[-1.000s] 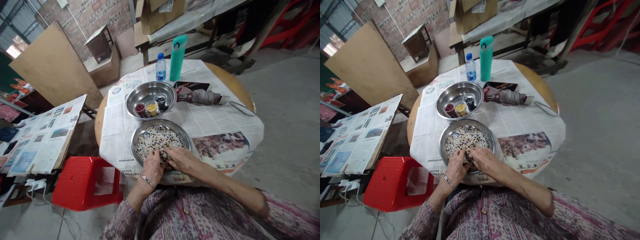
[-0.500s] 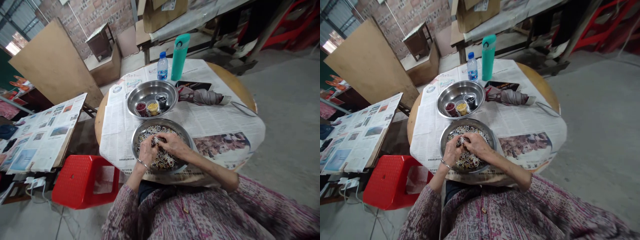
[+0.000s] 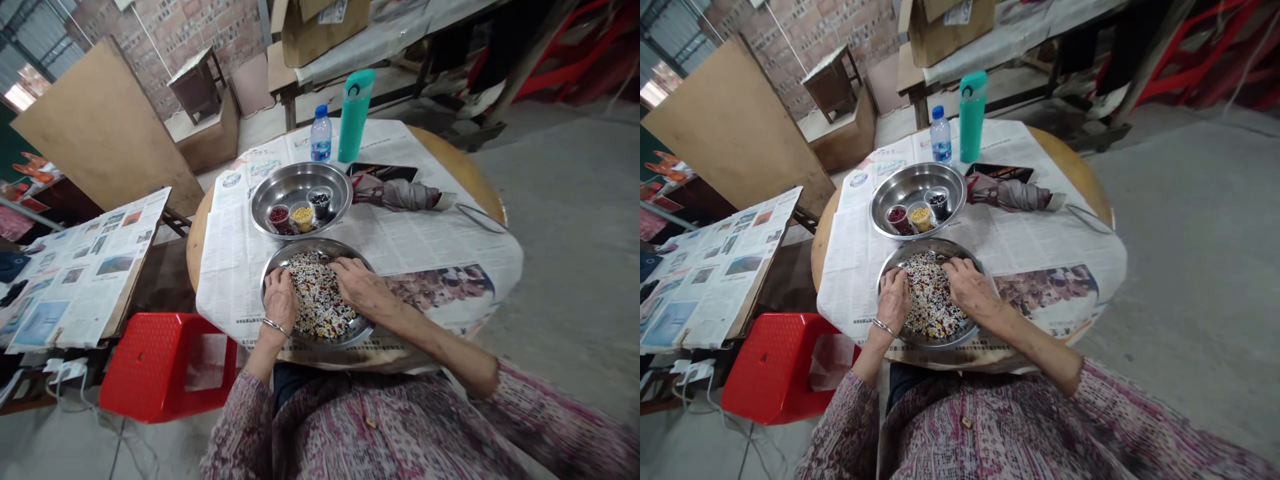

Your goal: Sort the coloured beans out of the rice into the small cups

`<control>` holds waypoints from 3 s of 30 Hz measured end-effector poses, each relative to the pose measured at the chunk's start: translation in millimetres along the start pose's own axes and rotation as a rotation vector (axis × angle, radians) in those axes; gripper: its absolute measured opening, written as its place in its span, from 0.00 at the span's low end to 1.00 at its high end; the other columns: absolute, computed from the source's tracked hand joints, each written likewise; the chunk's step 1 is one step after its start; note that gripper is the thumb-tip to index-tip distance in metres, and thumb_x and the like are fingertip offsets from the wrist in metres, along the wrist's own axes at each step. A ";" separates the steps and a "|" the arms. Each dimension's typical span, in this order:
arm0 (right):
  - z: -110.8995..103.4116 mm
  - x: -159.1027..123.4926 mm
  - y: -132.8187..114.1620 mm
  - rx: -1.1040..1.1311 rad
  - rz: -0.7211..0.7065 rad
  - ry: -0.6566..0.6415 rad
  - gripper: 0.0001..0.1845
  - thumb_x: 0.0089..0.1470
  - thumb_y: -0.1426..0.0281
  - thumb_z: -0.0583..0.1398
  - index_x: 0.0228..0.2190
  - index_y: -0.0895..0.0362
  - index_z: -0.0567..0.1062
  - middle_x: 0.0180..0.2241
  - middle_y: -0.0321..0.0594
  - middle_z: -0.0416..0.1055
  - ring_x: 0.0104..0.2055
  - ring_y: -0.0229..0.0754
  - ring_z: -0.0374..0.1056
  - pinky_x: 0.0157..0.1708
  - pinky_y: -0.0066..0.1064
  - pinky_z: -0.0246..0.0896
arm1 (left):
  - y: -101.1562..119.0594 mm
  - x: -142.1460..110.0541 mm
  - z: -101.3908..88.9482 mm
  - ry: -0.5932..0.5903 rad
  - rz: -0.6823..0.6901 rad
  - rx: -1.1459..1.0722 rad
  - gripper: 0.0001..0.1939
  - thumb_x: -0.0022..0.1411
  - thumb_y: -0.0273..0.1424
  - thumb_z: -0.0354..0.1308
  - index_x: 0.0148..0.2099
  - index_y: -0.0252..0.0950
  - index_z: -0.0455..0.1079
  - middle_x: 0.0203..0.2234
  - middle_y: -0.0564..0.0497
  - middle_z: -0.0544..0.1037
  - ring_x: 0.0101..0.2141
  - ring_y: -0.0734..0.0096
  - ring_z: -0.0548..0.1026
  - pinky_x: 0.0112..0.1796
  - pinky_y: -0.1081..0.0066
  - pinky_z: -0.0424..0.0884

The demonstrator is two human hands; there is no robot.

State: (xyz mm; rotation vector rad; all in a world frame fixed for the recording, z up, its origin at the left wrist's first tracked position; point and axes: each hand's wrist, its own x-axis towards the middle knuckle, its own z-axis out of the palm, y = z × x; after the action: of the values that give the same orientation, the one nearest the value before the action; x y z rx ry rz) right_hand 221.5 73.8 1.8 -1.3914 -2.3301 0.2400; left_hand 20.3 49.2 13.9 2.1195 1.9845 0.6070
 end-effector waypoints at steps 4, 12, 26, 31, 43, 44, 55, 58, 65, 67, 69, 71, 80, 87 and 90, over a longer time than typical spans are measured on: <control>3.0 8.5 -4.1 -0.119 0.022 -0.055 0.21 0.57 0.80 0.49 0.50 0.65 0.71 0.50 0.57 0.69 0.50 0.54 0.63 0.49 0.40 0.62 | 3.3 2.9 0.1 -0.069 -0.017 0.086 0.23 0.58 0.17 0.51 0.56 0.33 0.66 0.54 0.38 0.68 0.53 0.54 0.66 0.55 0.54 0.66; 6.7 35.5 -4.3 0.067 0.147 -0.184 0.23 0.58 0.78 0.48 0.51 0.66 0.70 0.49 0.55 0.69 0.49 0.50 0.68 0.49 0.36 0.62 | 4.3 25.3 10.6 0.000 -0.080 -0.119 0.21 0.62 0.19 0.49 0.55 0.33 0.68 0.47 0.41 0.72 0.52 0.59 0.71 0.55 0.61 0.67; 9.3 83.5 -11.0 0.231 0.275 -0.267 0.18 0.55 0.76 0.51 0.42 0.65 0.78 0.41 0.56 0.77 0.44 0.50 0.73 0.40 0.31 0.61 | 31.6 71.0 11.3 -0.152 -0.118 -0.209 0.19 0.61 0.18 0.49 0.51 0.30 0.74 0.45 0.39 0.79 0.49 0.60 0.76 0.53 0.64 0.70; -2.7 68.0 -13.4 0.349 0.222 -0.231 0.20 0.55 0.78 0.51 0.44 0.60 0.77 0.43 0.45 0.78 0.45 0.42 0.72 0.44 0.26 0.61 | 26.3 55.9 7.4 -0.113 -0.062 -0.279 0.18 0.62 0.17 0.49 0.49 0.34 0.73 0.45 0.45 0.80 0.46 0.65 0.77 0.52 0.66 0.71; -4.0 11.5 -15.2 0.528 -0.084 0.015 0.16 0.53 0.77 0.51 0.35 0.57 0.78 0.35 0.42 0.78 0.39 0.42 0.73 0.45 0.32 0.66 | 18.3 -17.1 -8.3 0.001 0.263 -0.418 0.15 0.68 0.22 0.46 0.53 0.37 0.68 0.42 0.45 0.77 0.45 0.66 0.75 0.50 0.63 0.73; -4.5 10.0 -12.2 0.519 -0.061 0.039 0.16 0.54 0.77 0.51 0.35 0.57 0.78 0.36 0.42 0.78 0.39 0.42 0.73 0.45 0.32 0.66 | 18.0 -19.8 -10.9 0.006 0.254 -0.408 0.15 0.69 0.22 0.46 0.53 0.37 0.68 0.42 0.46 0.76 0.45 0.66 0.75 0.50 0.64 0.73; 5.1 22.8 -0.9 0.175 0.179 -0.217 0.22 0.55 0.78 0.52 0.48 0.62 0.76 0.47 0.51 0.75 0.49 0.47 0.71 0.52 0.33 0.61 | 3.4 -1.0 4.3 -0.096 -0.022 -0.181 0.21 0.58 0.17 0.50 0.52 0.32 0.71 0.44 0.41 0.75 0.47 0.61 0.74 0.54 0.62 0.70; 9.7 33.3 -9.7 0.221 0.189 -0.239 0.23 0.53 0.79 0.52 0.48 0.61 0.77 0.48 0.50 0.76 0.50 0.46 0.72 0.53 0.32 0.60 | 9.6 12.6 8.5 -0.140 -0.027 -0.241 0.20 0.59 0.18 0.50 0.52 0.31 0.72 0.43 0.41 0.77 0.47 0.61 0.75 0.54 0.61 0.70; 3.1 44.7 -23.2 0.325 0.130 -0.209 0.23 0.50 0.80 0.51 0.42 0.59 0.80 0.42 0.44 0.79 0.45 0.42 0.73 0.49 0.28 0.63 | 20.6 21.7 4.8 -0.126 -0.024 -0.400 0.20 0.56 0.17 0.51 0.50 0.31 0.73 0.45 0.43 0.80 0.47 0.63 0.76 0.54 0.63 0.70; -1.5 41.8 -26.3 0.405 0.097 -0.163 0.21 0.49 0.80 0.51 0.38 0.59 0.80 0.39 0.43 0.79 0.43 0.41 0.74 0.47 0.28 0.64 | 22.5 16.8 0.4 -0.105 -0.014 -0.447 0.18 0.57 0.17 0.52 0.47 0.31 0.74 0.43 0.44 0.80 0.45 0.64 0.76 0.52 0.64 0.71; -5.6 38.2 -28.6 0.509 0.052 -0.102 0.20 0.48 0.80 0.51 0.35 0.58 0.80 0.37 0.42 0.79 0.40 0.41 0.73 0.46 0.30 0.65 | 23.5 11.7 -4.1 -0.076 -0.006 -0.489 0.16 0.57 0.18 0.53 0.46 0.32 0.74 0.42 0.45 0.80 0.44 0.64 0.77 0.51 0.65 0.72; -7.9 36.2 -29.6 0.584 0.018 -0.042 0.19 0.49 0.79 0.51 0.34 0.58 0.79 0.36 0.41 0.79 0.38 0.41 0.73 0.45 0.30 0.65 | 23.1 8.6 -7.5 -0.052 0.010 -0.522 0.17 0.57 0.18 0.53 0.47 0.33 0.73 0.43 0.46 0.80 0.45 0.65 0.77 0.51 0.64 0.72; 11.2 51.6 -16.1 0.390 -0.052 0.062 0.22 0.50 0.82 0.51 0.40 0.59 0.79 0.44 0.46 0.75 0.48 0.45 0.67 0.54 0.37 0.61 | 2.7 10.2 3.4 0.048 0.071 -0.380 0.23 0.59 0.16 0.48 0.54 0.34 0.69 0.48 0.42 0.76 0.50 0.62 0.73 0.55 0.58 0.70; 17.4 57.6 -16.6 0.085 -0.023 -0.154 0.24 0.54 0.81 0.51 0.49 0.59 0.76 0.51 0.48 0.71 0.52 0.48 0.61 0.54 0.37 0.58 | -1.6 7.9 11.0 0.046 -0.004 -0.198 0.21 0.59 0.17 0.50 0.53 0.35 0.71 0.50 0.43 0.74 0.51 0.59 0.70 0.56 0.57 0.67; 15.9 59.5 -20.5 0.090 -0.041 -0.214 0.22 0.54 0.81 0.51 0.45 0.59 0.77 0.47 0.47 0.72 0.50 0.45 0.63 0.52 0.33 0.58 | 1.7 10.2 13.5 0.027 -0.017 -0.161 0.20 0.60 0.17 0.50 0.52 0.34 0.71 0.50 0.41 0.72 0.51 0.58 0.69 0.54 0.57 0.68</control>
State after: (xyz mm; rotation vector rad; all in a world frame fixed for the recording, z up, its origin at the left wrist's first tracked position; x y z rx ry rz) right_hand 173.5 116.7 10.2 -1.3302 -2.4821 0.4976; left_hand 27.5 61.1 4.2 2.0073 1.8957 0.7694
